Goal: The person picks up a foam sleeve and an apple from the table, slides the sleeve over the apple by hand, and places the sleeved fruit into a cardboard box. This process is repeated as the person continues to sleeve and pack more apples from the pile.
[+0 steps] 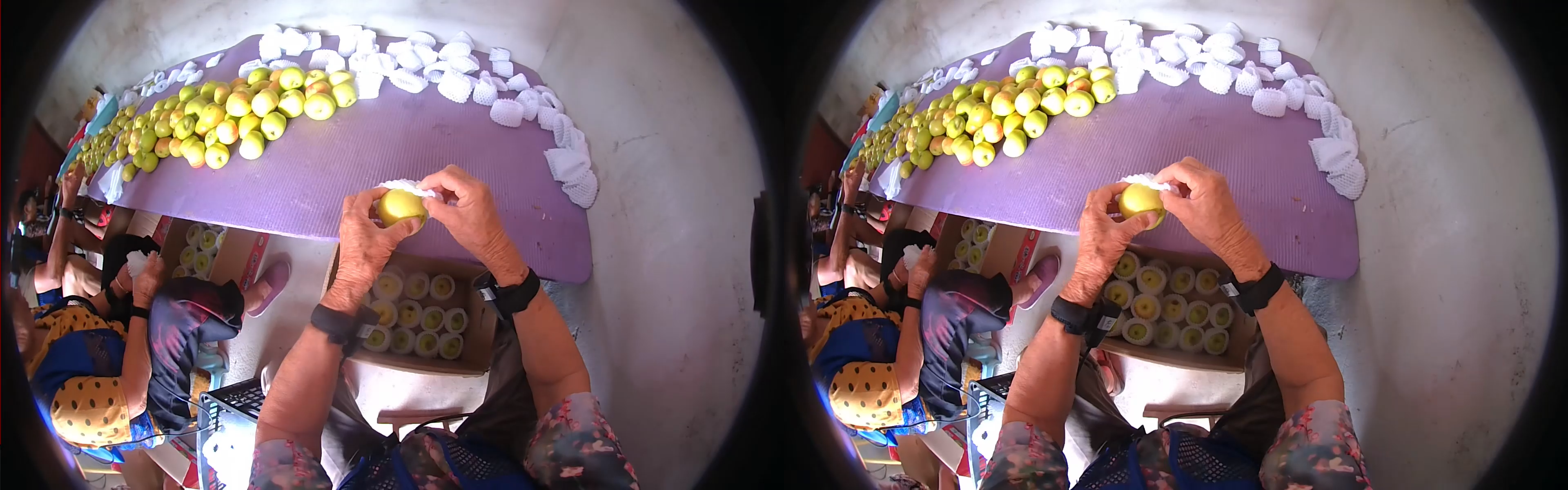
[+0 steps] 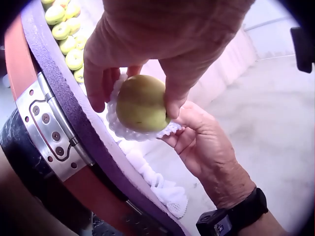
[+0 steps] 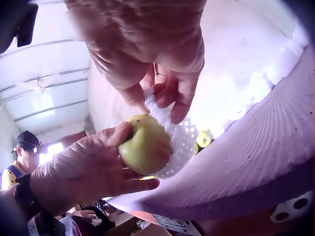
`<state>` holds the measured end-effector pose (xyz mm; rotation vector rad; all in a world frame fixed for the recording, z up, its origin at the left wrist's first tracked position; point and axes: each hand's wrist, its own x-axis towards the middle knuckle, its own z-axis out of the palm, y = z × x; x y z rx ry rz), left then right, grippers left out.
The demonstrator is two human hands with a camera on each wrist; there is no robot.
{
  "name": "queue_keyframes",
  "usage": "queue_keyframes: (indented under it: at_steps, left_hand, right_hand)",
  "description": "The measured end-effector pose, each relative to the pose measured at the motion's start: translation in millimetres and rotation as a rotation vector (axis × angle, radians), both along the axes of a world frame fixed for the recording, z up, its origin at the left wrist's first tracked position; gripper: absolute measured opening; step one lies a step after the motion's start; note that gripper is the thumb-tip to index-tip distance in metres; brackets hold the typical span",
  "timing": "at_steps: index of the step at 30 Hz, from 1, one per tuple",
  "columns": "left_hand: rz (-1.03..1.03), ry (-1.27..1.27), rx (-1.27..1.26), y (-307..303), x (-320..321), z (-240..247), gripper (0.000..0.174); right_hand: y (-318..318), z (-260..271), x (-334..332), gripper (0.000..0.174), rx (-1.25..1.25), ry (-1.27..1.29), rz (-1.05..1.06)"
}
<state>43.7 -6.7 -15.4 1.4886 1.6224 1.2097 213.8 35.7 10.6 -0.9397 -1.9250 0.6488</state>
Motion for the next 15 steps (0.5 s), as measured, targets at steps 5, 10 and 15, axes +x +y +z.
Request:
queue_keyframes:
  at_steps: [5, 10, 15]
  left_hand:
    - [-0.05, -0.214, -0.035, 9, -8, -11, 0.059]
    - [-0.01, -0.156, -0.03, 9, -7, -14, 0.057]
    - [0.022, -0.3, -0.028, 10, -7, -17, 0.055]
  right_hand:
    - [2, -9, -1, 0.015, -0.032, -0.001, -0.075]
    - [1, -15, -5, 0.017, 0.033, -0.001, -0.09]
    - [0, -12, -7, 0.03, -0.412, 0.153, 0.068]
